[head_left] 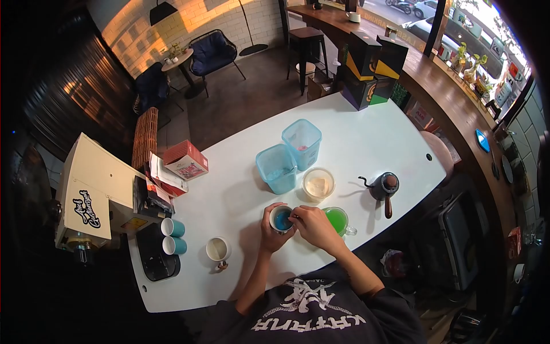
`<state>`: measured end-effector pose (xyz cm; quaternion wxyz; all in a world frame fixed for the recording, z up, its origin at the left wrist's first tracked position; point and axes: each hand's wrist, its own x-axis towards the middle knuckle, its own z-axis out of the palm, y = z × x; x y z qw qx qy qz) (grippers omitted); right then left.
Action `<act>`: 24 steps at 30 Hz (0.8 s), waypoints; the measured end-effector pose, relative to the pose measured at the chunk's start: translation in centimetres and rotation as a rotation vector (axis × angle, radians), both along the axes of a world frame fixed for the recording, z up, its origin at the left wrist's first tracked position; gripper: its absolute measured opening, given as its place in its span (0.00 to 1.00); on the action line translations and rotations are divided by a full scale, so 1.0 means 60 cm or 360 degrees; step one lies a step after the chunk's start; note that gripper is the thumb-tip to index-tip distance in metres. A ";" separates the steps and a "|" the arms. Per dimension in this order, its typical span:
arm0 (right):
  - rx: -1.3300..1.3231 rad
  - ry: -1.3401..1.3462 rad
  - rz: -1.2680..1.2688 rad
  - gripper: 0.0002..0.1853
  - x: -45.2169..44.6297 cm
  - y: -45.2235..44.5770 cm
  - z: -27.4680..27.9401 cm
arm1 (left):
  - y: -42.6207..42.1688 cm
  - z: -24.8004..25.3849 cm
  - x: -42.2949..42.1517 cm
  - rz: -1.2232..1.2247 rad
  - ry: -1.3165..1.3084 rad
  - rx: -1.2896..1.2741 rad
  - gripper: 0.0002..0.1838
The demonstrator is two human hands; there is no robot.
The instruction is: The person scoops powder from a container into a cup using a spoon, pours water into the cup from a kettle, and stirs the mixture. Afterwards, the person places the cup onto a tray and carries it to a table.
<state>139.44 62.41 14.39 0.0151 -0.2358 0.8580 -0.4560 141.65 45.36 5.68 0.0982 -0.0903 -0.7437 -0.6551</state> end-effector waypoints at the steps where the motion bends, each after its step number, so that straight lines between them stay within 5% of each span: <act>1: -0.0001 0.0000 -0.0001 0.07 -0.001 0.000 0.003 | 0.001 -0.002 0.000 0.0012 0.0034 0.0002 0.38; 24: -0.0061 0.0047 -0.0142 0.08 -0.017 -0.025 -0.031 | -0.003 -0.020 -0.004 0.0000 0.0008 0.0022 0.42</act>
